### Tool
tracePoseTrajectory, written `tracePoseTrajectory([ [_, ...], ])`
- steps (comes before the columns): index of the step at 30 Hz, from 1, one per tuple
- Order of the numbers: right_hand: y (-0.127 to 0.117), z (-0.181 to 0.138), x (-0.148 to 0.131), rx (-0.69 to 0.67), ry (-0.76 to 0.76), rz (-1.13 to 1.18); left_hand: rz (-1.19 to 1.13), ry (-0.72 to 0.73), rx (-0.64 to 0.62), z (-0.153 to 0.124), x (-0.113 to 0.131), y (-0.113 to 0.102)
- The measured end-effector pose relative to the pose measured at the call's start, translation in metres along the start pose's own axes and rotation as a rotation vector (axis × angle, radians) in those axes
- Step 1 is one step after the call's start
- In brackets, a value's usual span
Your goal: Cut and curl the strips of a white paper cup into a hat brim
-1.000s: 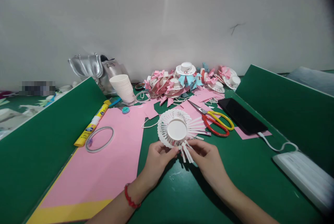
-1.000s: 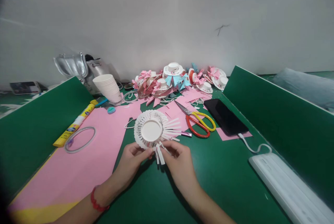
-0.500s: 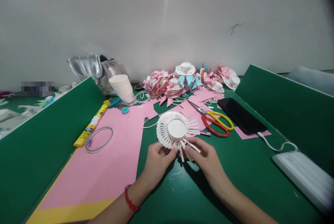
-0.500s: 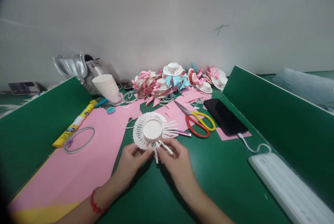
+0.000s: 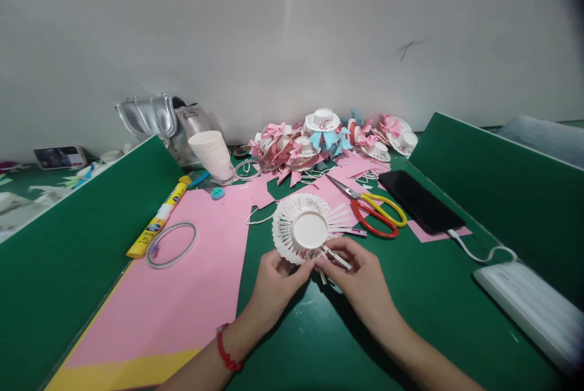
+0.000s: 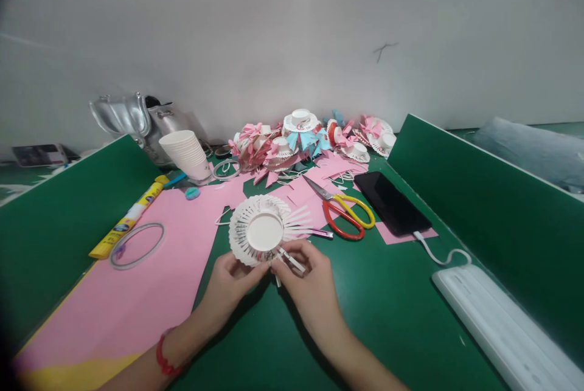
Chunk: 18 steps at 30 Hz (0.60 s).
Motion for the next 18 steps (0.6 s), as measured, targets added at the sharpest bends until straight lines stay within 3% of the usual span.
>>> tracePoseTrajectory([
  [6, 0.002, -0.002, 0.004, -0.026, -0.075, -0.116, -0.036, -0.085, 0.042, 0.001, -0.002, -0.001],
  [13, 0.0, -0.011, 0.002, -0.058, -0.595, -0.872, -0.183, -0.136, 0.082, 0.006, -0.01, -0.004],
  [18, -0.002, -0.012, -0.002, 0.133, -0.813, -1.184, -0.177, -0.122, 0.055, 0.006, -0.011, -0.005],
])
Point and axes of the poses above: each hand's wrist, its own z-axis towards the middle knuckle, its own y-axis out of the palm, x = y × z, the point moved 1 cm from there along z, towards the middle knuckle, and after that the axes turned 5 degrees about -z, right-handed, at the moved point
